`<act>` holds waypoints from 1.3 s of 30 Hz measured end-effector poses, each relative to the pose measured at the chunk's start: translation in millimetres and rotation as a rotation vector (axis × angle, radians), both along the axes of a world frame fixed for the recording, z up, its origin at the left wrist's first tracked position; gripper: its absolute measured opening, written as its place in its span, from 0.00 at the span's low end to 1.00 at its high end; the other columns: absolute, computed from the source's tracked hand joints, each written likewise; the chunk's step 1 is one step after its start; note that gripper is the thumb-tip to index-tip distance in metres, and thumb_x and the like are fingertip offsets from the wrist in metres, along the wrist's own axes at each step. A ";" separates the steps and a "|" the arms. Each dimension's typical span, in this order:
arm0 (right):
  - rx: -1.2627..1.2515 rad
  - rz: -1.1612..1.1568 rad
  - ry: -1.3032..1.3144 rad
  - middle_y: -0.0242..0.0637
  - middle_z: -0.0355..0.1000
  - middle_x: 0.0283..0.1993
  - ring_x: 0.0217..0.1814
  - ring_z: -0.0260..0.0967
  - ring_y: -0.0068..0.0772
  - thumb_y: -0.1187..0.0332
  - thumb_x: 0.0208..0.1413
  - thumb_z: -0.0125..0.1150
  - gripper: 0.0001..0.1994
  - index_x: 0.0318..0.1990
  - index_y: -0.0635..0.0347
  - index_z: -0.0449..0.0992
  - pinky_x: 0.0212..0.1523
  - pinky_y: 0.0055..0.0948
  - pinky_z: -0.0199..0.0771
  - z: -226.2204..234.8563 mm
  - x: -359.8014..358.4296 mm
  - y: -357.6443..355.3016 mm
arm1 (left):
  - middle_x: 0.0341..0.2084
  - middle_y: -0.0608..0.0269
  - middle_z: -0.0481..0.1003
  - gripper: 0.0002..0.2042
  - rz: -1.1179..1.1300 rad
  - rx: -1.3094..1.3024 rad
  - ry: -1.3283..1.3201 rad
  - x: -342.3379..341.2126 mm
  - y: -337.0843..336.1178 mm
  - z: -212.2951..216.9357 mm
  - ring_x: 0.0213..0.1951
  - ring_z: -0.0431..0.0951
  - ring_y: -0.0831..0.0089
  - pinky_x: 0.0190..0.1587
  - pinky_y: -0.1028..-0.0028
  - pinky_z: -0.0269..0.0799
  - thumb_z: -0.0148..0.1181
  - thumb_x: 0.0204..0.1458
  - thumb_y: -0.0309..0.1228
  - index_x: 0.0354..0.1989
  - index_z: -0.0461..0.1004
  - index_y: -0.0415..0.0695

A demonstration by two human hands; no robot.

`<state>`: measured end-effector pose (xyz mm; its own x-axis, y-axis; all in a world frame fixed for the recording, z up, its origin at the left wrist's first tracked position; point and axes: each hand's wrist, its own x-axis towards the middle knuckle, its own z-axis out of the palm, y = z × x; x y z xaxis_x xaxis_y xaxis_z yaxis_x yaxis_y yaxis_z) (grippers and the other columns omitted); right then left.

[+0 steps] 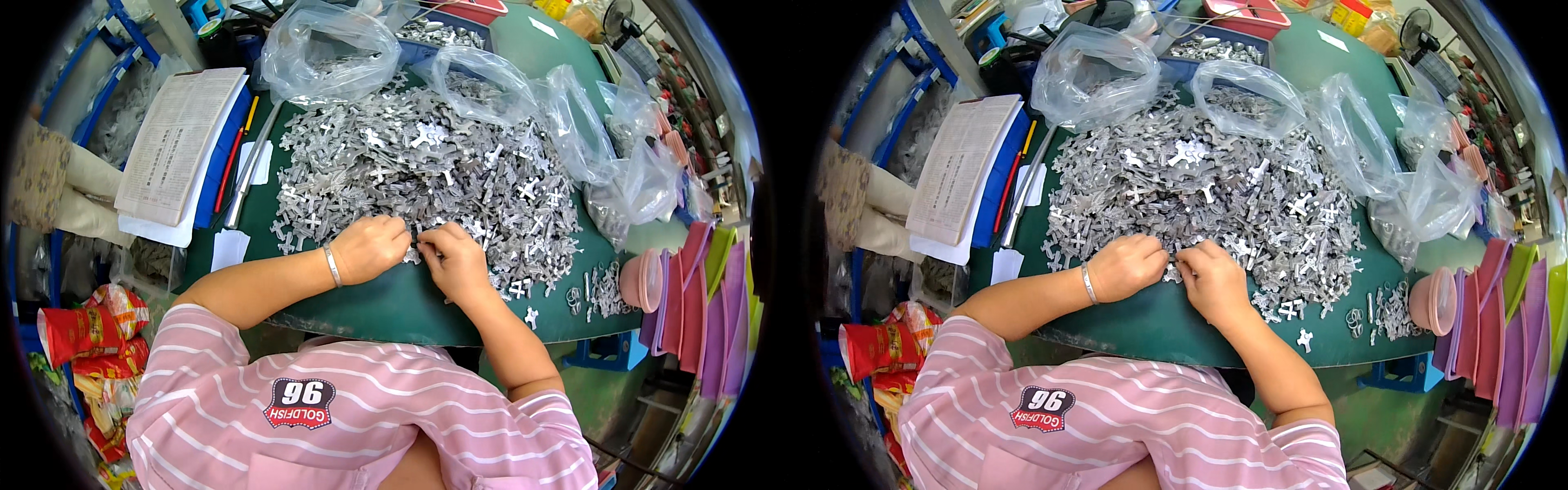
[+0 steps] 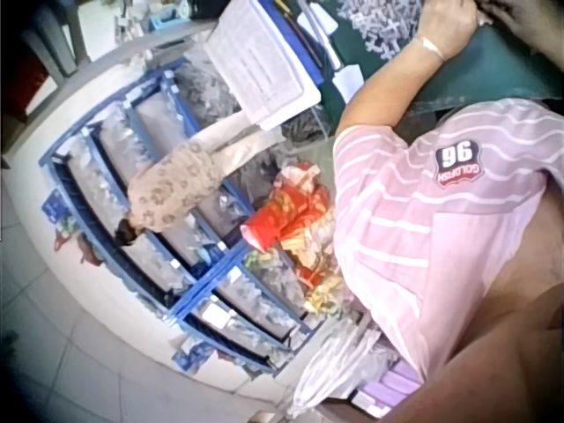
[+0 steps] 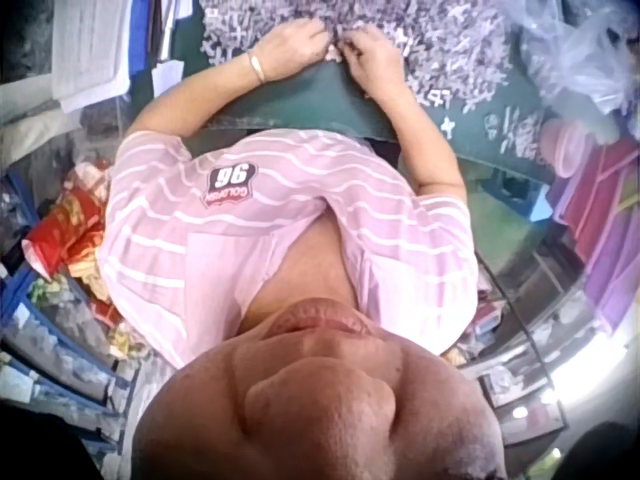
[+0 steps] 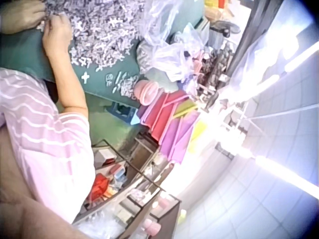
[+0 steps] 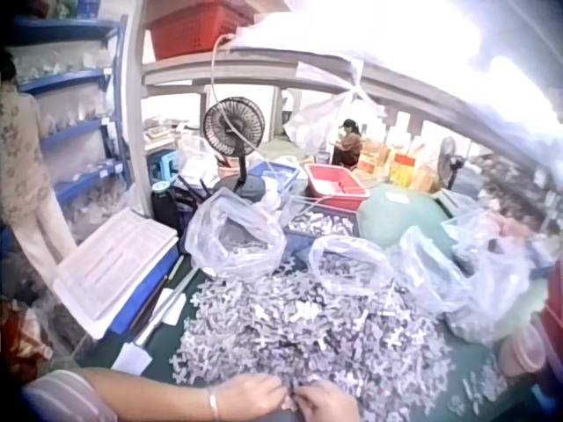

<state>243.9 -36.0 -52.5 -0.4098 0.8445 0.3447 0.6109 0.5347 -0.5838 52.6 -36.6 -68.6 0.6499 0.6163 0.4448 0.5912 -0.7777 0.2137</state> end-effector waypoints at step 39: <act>-1.230 0.096 1.173 0.36 0.70 0.28 0.24 0.64 0.21 0.71 0.53 0.59 0.06 0.37 0.62 0.72 0.14 0.16 0.58 1.0 16.1 -28.6 | 0.21 0.61 0.68 0.13 0.172 -1.700 -1.602 15.4 -48.3 28.7 0.17 0.59 0.83 0.16 0.82 0.54 0.46 0.60 0.37 0.30 0.68 0.40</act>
<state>259.9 -64.6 -51.5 -0.4912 0.8128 -0.3131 -0.4225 -0.5367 -0.7304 68.0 -84.8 -39.9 0.3562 0.8352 -0.4190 -0.6224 0.5465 0.5603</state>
